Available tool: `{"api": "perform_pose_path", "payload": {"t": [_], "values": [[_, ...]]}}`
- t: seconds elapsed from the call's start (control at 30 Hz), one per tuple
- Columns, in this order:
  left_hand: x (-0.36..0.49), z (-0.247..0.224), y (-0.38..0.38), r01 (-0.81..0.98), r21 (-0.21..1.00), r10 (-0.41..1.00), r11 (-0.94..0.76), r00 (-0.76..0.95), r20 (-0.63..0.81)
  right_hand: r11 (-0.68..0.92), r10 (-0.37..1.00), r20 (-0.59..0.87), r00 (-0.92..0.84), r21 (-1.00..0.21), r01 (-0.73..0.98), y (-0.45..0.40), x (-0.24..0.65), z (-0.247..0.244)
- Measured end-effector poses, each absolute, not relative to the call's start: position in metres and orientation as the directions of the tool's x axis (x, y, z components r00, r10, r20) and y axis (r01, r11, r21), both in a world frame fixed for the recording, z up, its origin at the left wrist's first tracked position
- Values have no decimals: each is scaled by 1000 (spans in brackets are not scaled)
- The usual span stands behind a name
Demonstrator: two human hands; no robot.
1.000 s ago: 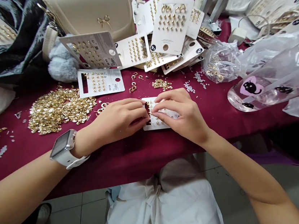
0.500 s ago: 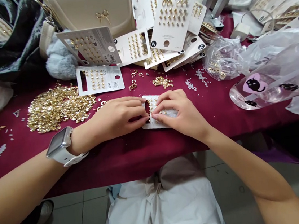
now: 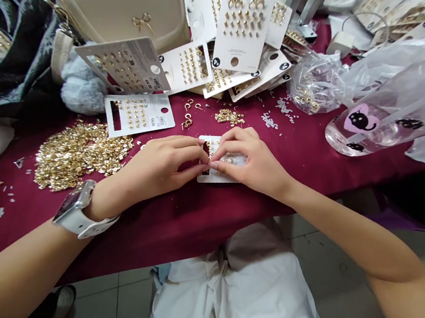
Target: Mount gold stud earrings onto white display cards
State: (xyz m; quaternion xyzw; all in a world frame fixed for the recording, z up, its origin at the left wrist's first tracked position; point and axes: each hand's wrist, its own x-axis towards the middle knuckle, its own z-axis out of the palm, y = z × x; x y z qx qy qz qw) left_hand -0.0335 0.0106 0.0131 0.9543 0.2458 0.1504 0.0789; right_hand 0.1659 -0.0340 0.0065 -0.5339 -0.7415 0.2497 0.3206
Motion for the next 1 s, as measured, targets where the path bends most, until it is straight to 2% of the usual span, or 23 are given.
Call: {"api": "perform_pose_path", "payload": {"t": [0.37, 1.0], "values": [[-33, 10, 10, 462, 229, 507, -857, 834, 217, 186, 976, 85, -199, -799, 572, -28, 166, 11], [-27, 7, 8, 498, 251, 555, -830, 787, 271, 159, 971, 18, -237, -789, 593, -22, 165, 17]]}}
